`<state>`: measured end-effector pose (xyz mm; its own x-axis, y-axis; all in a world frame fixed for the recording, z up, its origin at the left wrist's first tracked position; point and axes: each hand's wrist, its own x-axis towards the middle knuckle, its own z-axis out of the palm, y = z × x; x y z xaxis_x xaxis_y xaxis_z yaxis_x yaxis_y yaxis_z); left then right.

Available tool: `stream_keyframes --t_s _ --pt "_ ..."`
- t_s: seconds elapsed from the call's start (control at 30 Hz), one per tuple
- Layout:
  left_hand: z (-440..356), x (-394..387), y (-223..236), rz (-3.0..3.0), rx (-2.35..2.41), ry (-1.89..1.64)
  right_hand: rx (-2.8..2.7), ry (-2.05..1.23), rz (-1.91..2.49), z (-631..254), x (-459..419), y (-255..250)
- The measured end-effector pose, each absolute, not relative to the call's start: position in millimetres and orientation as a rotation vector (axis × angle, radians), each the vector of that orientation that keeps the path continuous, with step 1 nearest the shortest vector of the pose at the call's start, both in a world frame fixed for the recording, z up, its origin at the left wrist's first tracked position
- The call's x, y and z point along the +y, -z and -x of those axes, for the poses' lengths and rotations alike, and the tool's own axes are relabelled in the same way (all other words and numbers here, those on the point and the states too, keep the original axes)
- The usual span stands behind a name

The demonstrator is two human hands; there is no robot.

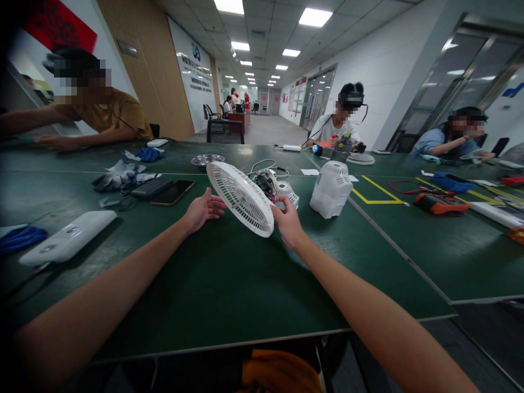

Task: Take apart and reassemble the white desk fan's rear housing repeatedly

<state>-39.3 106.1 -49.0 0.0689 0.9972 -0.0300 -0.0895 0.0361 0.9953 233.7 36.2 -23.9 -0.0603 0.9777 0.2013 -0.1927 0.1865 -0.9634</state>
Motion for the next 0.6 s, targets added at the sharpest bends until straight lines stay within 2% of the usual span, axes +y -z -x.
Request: stream_keyframes --t_s 0.4,0.6 --pt "40.4 106.3 52.8 -0.921 0.912 -1.182 -1.267 -1.115 0.836 -242.5 37.3 24.7" --pt "43.6 106.0 51.5 -0.829 0.834 -1.057 -1.307 -1.093 0.862 -244.6 39.3 24.6"
